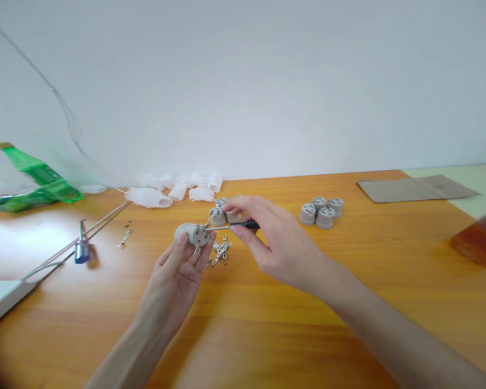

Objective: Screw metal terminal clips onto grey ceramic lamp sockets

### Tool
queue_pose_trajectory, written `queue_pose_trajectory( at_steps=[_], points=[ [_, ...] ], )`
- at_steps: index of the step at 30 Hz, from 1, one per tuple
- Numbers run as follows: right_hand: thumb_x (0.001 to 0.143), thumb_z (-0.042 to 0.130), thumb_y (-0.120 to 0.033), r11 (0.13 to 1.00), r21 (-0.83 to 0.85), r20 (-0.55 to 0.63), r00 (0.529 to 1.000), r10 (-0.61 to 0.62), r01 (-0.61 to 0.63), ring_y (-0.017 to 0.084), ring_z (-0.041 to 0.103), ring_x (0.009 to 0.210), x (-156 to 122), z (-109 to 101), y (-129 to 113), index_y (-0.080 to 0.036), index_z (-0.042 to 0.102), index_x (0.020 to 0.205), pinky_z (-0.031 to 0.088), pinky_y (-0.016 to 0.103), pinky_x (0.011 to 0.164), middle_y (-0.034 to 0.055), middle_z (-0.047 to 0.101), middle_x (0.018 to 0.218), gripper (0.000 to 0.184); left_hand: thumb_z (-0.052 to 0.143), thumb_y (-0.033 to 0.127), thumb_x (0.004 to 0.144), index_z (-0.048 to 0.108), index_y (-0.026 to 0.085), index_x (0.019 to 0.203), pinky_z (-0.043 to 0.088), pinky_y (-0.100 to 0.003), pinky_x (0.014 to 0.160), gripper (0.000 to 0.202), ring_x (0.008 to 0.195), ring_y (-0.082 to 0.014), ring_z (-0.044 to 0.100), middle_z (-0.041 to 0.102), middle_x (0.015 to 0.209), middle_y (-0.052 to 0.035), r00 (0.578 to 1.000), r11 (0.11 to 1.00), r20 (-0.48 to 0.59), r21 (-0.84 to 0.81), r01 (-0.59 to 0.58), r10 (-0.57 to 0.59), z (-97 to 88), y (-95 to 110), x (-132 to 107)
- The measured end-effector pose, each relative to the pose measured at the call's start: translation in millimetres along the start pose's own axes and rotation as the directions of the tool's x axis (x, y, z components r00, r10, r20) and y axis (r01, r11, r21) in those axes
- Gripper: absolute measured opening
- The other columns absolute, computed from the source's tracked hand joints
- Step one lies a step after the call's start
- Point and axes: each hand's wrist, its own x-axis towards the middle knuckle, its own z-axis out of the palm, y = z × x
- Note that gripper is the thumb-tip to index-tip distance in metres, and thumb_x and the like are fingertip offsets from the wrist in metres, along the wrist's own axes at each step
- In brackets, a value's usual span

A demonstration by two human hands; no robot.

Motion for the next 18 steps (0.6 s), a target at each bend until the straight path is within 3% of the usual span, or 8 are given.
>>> queue_pose_trajectory(
  at_steps=[2,6,8,13,18],
  points=[
    [0.095,0.057,-0.011,0.999,0.015,-0.022,0.998,-0.052,0.052,0.019,0.069,0.105,0.9,-0.7,-0.7,-0.025,0.054,0.124,0.056,0.035,0.093,0.0068,0.068,0.121,0.032,0.084,0.035,0.078,0.078,0.017,0.092,0.053,-0.035,0.108,0.024,0.104,-0.0215,0.074,0.079,0.102,-0.0048,1.0,1.0,0.002,0.008,-0.003,0.003,0.6,-0.1,-0.4],
    [0.098,0.057,-0.016,0.999,-0.046,-0.066,0.998,0.013,-0.016,0.014,0.068,0.071,0.9,-3.1,-2.0,-0.024,0.056,0.114,0.056,0.029,0.071,-0.0009,0.069,0.086,0.019,0.085,0.034,0.077,0.078,0.016,0.093,0.053,-0.035,0.107,0.025,0.102,-0.0211,0.075,0.079,0.1,-0.0053,1.0,0.999,0.008,0.023,0.027,-0.027,1.2,-4.5,-2.2],
    [0.1,0.055,-0.021,0.995,-0.083,-0.049,0.998,0.043,-0.047,0.013,0.065,0.063,1.3,-5.7,-1.4,-0.023,0.056,0.114,0.054,0.028,0.065,-0.0024,0.067,0.078,0.014,0.085,0.035,0.077,0.078,0.015,0.093,0.054,-0.035,0.106,0.026,0.101,-0.0211,0.075,0.079,0.099,-0.006,0.999,0.999,0.009,0.017,0.047,-0.047,1.1,-7.1,-2.6],
    [0.096,0.056,-0.011,0.997,-0.029,0.036,0.997,-0.073,0.074,0.018,0.07,0.101,2.6,-10.1,1.8,-0.024,0.056,0.122,0.057,0.032,0.088,0.007,0.069,0.12,0.03,0.083,0.034,0.079,0.078,0.014,0.095,0.054,-0.032,0.106,0.025,0.102,-0.0198,0.074,0.079,0.106,-0.0063,0.998,0.998,-0.018,-0.013,0.059,-0.059,0.5,-9.6,-1.7],
    [0.1,0.055,-0.018,0.993,-0.115,-0.004,1.0,-0.017,0.016,0.017,0.073,0.083,0.3,-5.3,1.1,-0.023,0.059,0.112,0.057,0.028,0.074,0.003,0.076,0.098,0.013,0.083,0.036,0.079,0.078,0.015,0.094,0.053,-0.034,0.108,0.027,0.104,-0.0204,0.074,0.079,0.105,-0.0064,0.997,0.997,-0.017,0.002,0.074,-0.074,0.9,-9.3,-1.8]
  ],
)
